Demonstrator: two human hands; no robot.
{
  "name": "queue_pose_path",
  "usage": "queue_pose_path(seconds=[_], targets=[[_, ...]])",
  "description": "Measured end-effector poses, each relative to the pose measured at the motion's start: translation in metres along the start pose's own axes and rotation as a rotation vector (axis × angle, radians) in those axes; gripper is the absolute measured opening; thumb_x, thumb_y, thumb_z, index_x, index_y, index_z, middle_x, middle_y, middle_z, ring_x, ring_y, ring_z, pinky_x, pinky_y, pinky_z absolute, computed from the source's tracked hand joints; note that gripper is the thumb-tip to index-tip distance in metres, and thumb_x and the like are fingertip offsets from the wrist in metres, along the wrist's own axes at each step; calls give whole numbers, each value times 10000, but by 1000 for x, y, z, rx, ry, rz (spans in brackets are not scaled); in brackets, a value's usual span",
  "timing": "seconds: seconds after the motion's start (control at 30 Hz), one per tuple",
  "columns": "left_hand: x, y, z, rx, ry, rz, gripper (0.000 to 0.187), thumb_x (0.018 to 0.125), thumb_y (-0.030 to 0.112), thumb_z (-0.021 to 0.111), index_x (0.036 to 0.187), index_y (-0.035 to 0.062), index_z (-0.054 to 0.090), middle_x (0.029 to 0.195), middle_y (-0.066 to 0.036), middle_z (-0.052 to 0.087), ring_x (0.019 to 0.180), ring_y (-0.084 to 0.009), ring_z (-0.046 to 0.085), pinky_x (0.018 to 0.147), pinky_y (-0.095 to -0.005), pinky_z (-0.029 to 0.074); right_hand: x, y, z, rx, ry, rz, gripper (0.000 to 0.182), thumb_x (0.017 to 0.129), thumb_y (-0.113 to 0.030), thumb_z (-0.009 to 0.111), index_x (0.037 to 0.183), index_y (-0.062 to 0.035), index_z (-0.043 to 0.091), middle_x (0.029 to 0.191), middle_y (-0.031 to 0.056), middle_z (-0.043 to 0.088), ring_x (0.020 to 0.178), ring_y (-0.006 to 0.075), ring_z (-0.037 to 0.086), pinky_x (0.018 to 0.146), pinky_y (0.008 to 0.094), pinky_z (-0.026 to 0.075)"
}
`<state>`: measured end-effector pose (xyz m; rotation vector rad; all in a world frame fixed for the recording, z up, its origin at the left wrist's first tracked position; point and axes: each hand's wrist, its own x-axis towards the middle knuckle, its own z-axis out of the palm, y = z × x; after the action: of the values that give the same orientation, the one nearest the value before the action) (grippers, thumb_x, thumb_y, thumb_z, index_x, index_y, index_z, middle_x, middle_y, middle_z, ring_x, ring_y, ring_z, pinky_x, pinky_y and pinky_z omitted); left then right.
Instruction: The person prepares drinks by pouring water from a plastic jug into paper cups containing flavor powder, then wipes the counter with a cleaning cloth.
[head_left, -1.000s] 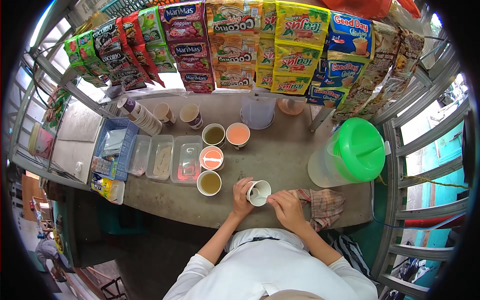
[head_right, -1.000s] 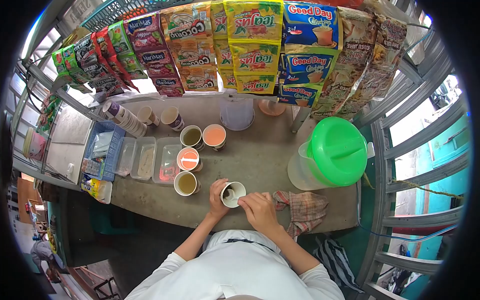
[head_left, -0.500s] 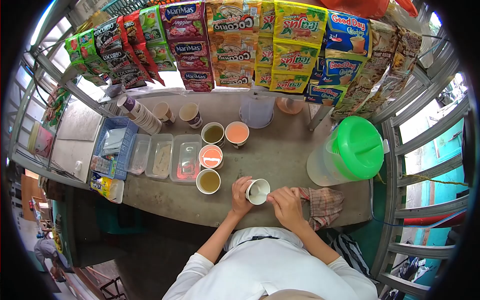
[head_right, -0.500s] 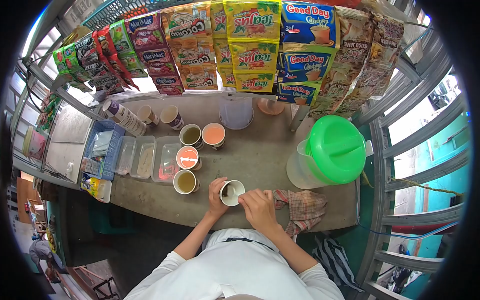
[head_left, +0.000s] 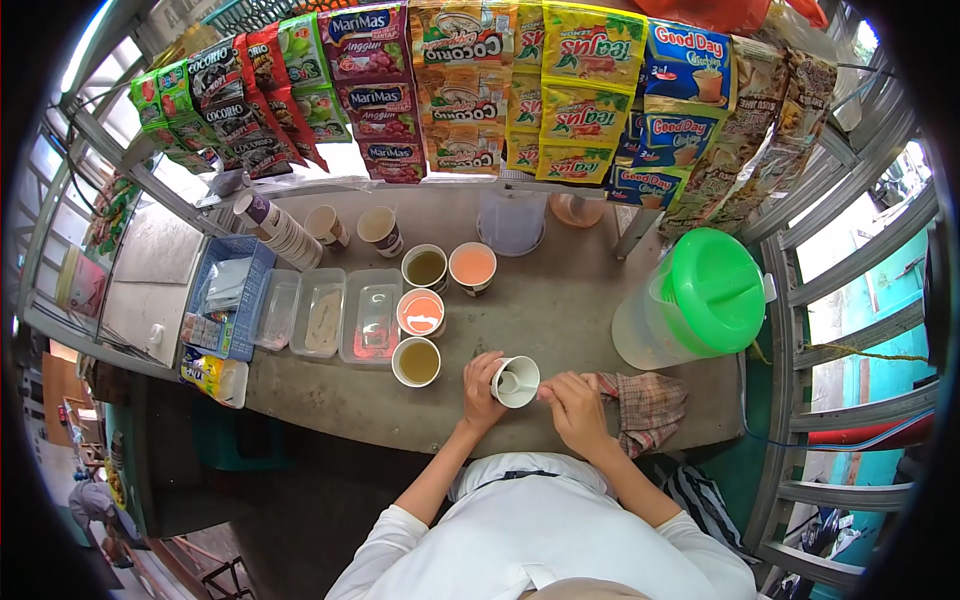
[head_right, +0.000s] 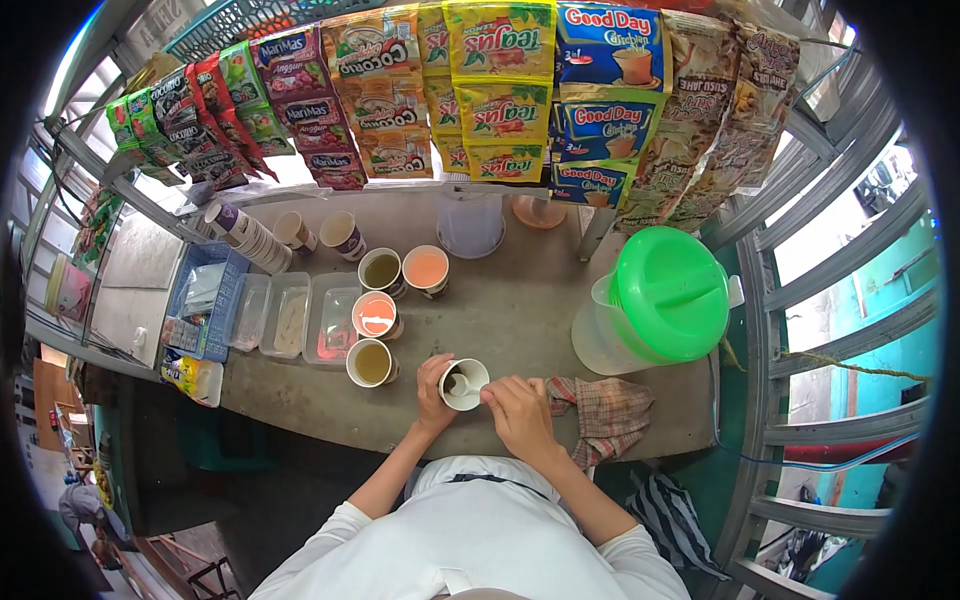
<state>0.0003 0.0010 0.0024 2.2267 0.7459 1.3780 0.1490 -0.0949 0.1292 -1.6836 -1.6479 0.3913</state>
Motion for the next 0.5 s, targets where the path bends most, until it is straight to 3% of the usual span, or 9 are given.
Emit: queue_pose_path(seconds=[0.27,0.5], targets=[[0,1,0,-13,1,-13,753,574,74,803,1216,90,409,1172,-156,565,1045,-350,557,878,-446,417,1,-2,-4,-51,2,-29,118,877,-159,552,802,-76,589,799,24,610,778,205,548,731,357,334],[-10,-6,5,-115,-1,-60,747,612,105,843,1215,58,404,1160,-185,577,1037,-342,591,875,-402,489,0,-8,-8,-47,-15,-100,70,859,-144,585,836,-82,607,822,19,603,793,197,554,725,352,341]])
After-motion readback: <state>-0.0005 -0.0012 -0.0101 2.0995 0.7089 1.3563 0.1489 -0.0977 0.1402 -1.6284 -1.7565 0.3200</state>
